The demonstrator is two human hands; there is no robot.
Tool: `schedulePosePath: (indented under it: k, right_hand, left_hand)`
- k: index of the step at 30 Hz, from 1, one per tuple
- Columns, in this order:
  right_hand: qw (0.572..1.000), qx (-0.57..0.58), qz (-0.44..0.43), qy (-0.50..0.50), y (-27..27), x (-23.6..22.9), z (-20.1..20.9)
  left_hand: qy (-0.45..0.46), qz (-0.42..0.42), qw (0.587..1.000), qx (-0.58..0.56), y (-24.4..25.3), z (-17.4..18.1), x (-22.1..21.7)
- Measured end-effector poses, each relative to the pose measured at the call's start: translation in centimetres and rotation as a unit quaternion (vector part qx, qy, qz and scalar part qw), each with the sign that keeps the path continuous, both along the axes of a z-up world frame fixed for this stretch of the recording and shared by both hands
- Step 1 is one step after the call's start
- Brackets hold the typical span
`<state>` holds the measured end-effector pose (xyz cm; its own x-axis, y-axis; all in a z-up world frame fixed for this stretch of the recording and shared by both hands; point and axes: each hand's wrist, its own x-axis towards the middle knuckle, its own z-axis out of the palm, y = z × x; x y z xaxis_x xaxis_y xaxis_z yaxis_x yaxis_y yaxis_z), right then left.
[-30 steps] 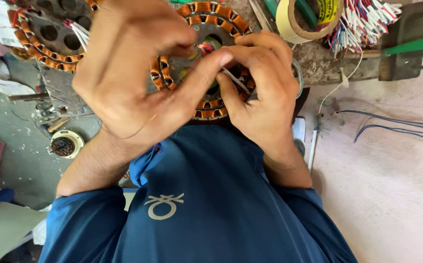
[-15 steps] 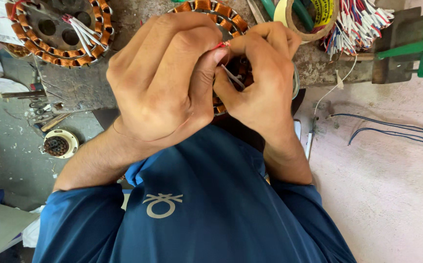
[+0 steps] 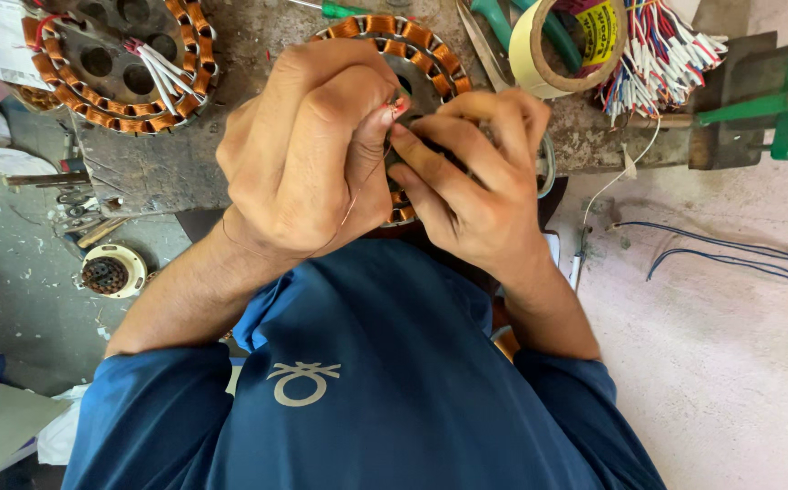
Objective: The person twists and connects red and white wires to a copper-wound motor stator. They use scissors to trim wire ends and a screwdriver to adjust connections within the stator slots. The work continues with repeated twisting and securing of wire bundles.
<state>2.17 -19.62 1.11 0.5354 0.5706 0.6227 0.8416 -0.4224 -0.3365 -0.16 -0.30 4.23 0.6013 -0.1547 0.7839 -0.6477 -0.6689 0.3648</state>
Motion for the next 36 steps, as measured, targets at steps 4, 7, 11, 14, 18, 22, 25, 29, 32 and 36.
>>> schedulePosePath:
  k: [4,7,11,14,18,22,25,29,32,36]
  right_hand:
    - [0.999,0.023,0.019,0.029,-0.2,0.3,-0.8]
    - [0.999,-0.027,0.024,0.008,-0.3,0.5,-0.5]
    - [0.994,-0.104,0.004,-0.032,-0.4,0.2,0.9]
    - [0.999,-0.013,-0.007,0.028,0.5,-0.2,1.1]
    - [0.985,0.068,-0.082,0.137,1.1,-0.8,0.6]
    - [0.988,0.073,-0.073,0.114,1.3,-0.5,-0.6]
    - [0.988,0.069,-0.088,0.110,1.8,-0.3,-1.2]
    - [0.984,0.067,-0.102,0.129,2.1,-0.5,-1.7]
    - [0.985,0.049,-0.104,0.132,1.9,-0.3,-1.6]
    - [0.986,0.029,-0.087,0.136,1.7,0.2,-1.2]
  left_hand:
    - [-0.012,-0.008,1.000,-0.006,-0.1,-0.3,0.5]
    - [-0.011,-0.020,1.000,-0.015,0.0,-0.1,0.6]
    - [0.036,-0.038,0.998,-0.026,0.1,0.7,0.1]
    - [0.094,-0.039,0.994,-0.039,0.3,1.8,-0.8]
    - [0.140,-0.046,0.989,-0.029,1.1,2.8,-1.8]
    - [0.145,-0.052,0.988,-0.008,1.5,2.7,-2.1]
    - [0.129,-0.060,0.990,-0.001,1.6,2.4,-1.4]
    - [0.115,-0.059,0.992,0.005,1.5,1.9,-0.9]
    - [0.118,-0.064,0.991,0.010,1.6,1.9,-0.7]
    - [0.124,-0.099,0.987,0.018,2.2,2.4,-0.7]
